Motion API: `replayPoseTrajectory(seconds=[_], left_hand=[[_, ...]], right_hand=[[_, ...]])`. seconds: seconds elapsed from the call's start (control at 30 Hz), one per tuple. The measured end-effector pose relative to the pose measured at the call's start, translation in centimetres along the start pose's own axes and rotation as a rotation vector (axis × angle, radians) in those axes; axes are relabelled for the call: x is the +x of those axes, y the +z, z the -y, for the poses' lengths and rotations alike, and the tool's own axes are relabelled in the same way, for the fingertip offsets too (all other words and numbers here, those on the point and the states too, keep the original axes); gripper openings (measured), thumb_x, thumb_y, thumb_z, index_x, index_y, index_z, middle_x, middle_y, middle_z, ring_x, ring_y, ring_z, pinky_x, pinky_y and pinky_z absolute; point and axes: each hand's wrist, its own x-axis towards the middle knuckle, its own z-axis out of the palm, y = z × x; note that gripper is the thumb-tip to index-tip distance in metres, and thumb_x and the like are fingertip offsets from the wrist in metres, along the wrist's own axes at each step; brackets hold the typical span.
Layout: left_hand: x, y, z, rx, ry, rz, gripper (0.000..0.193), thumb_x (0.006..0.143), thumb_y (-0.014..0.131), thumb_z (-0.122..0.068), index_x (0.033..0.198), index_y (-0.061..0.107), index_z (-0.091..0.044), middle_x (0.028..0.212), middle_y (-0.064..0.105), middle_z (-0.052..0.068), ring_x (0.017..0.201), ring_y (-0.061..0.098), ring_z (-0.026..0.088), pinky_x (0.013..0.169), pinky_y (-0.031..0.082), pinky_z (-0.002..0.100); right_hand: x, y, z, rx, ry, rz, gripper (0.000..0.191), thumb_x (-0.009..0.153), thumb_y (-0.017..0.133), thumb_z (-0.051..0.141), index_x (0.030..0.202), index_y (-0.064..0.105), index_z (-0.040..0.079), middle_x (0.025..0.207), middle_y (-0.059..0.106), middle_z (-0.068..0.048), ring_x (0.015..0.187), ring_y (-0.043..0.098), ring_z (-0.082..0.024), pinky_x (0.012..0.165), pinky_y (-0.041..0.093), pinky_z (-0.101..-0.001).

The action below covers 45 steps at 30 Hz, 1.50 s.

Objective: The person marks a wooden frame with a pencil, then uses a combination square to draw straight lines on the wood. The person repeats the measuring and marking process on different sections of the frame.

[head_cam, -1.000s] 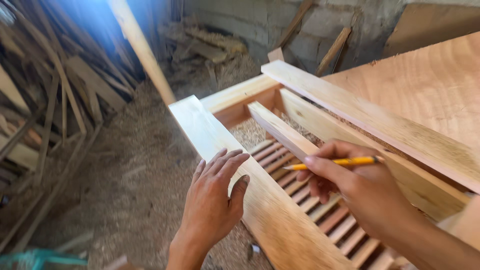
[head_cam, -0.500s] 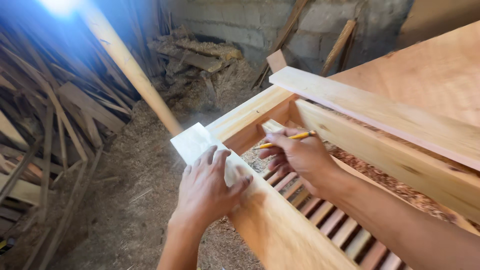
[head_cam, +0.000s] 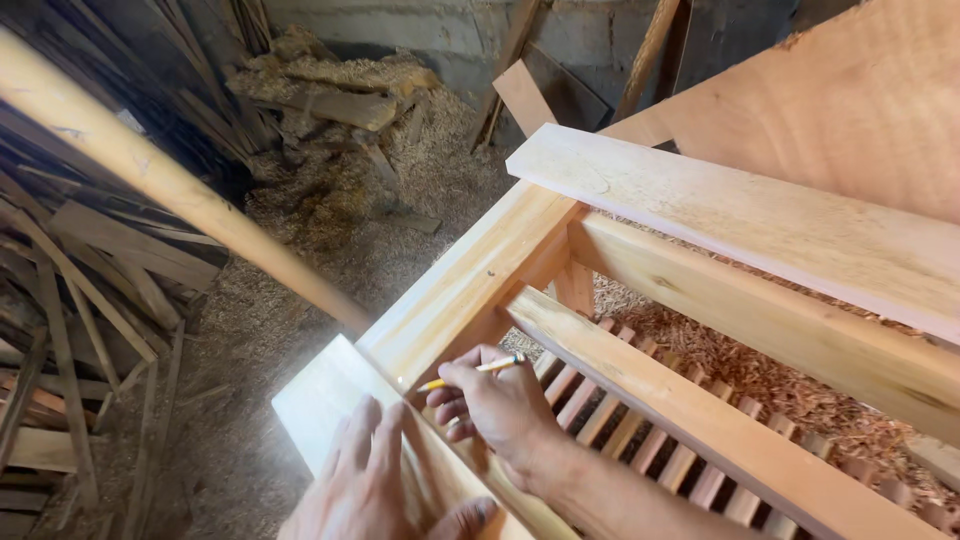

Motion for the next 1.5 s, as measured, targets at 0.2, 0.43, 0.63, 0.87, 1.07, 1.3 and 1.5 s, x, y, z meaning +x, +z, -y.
replayPoseTrajectory(seconds=[0.2, 0.43, 0.63, 0.87, 1.07, 1.3, 1.5], left_hand=[[0.7, 8.0, 3.4, -0.096, 0.148, -0.714, 0.037, 0.084, 0.068, -0.008, 0.121, 0.07, -0.008, 0.127, 0.065, 0.024, 0.107, 0.07, 0.038, 0.094, 0.057, 0.046], [0.6, 12.1, 6.0, -0.119, 0.194, -0.621, 0.038, 0.084, 0.066, -0.012, 0.121, 0.07, -0.006, 0.131, 0.063, 0.029, 0.106, 0.068, 0.04, 0.097, 0.053, 0.046], [0.6, 13.5, 6.9, -0.111, 0.189, -0.626, 0.037, 0.086, 0.064, -0.017, 0.122, 0.068, -0.008, 0.13, 0.062, 0.027, 0.107, 0.067, 0.04, 0.097, 0.053, 0.046], [1.8, 13.3, 6.7, -0.116, 0.218, -0.629, 0.036, 0.088, 0.062, -0.022, 0.121, 0.068, -0.009, 0.126, 0.063, 0.024, 0.105, 0.068, 0.037, 0.095, 0.054, 0.045], [2.5, 12.7, 6.6, -0.124, 0.219, -0.622, 0.036, 0.089, 0.061, -0.026, 0.121, 0.067, -0.01, 0.122, 0.064, 0.022, 0.103, 0.068, 0.035, 0.094, 0.054, 0.043], [3.1, 12.7, 6.8, -0.133, 0.228, -0.615, 0.036, 0.091, 0.06, -0.03, 0.12, 0.066, -0.011, 0.118, 0.064, 0.019, 0.102, 0.069, 0.033, 0.092, 0.055, 0.042], [3.6, 12.5, 6.5, -0.138, 0.232, -0.61, 0.036, 0.093, 0.058, -0.034, 0.12, 0.065, -0.011, 0.114, 0.065, 0.016, 0.1, 0.07, 0.031, 0.09, 0.056, 0.041]], right_hand=[[2.0, -0.5, -0.7, 0.041, 0.094, -0.037, 0.013, 0.091, 0.061, 0.012, 0.094, 0.059, -0.001, 0.076, 0.07, -0.014, 0.057, 0.064, -0.016, 0.049, 0.055, -0.031], [3.3, -1.2, -1.6, 0.033, 0.071, -0.004, 0.015, 0.092, 0.065, 0.011, 0.089, 0.064, -0.003, 0.072, 0.072, -0.015, 0.055, 0.066, -0.016, 0.05, 0.055, -0.0275], [3.7, -1.4, -1.7, 0.023, 0.131, -0.001, 0.014, 0.093, 0.067, 0.011, 0.089, 0.065, -0.003, 0.074, 0.073, -0.014, 0.058, 0.067, -0.014, 0.052, 0.056, -0.0259], [4.1, -1.5, -1.5, -0.042, 0.165, 0.003, 0.015, 0.093, 0.067, 0.013, 0.089, 0.066, -0.001, 0.077, 0.074, -0.012, 0.062, 0.067, -0.012, 0.055, 0.056, -0.0246], [4.1, -1.3, -1.3, -0.016, 0.166, 0.01, 0.015, 0.094, 0.065, 0.012, 0.089, 0.065, -0.002, 0.078, 0.074, -0.013, 0.063, 0.067, -0.013, 0.056, 0.056, -0.0256], [4.4, -1.1, -1.1, -0.019, 0.183, -0.015, 0.015, 0.094, 0.065, 0.011, 0.09, 0.065, -0.003, 0.078, 0.075, -0.014, 0.063, 0.069, -0.015, 0.057, 0.057, -0.0263], [4.5, -1.0, -0.6, 0.046, 0.226, 0.017, 0.013, 0.094, 0.064, 0.009, 0.091, 0.064, -0.003, 0.076, 0.073, -0.014, 0.062, 0.069, -0.014, 0.057, 0.057, -0.0251]])
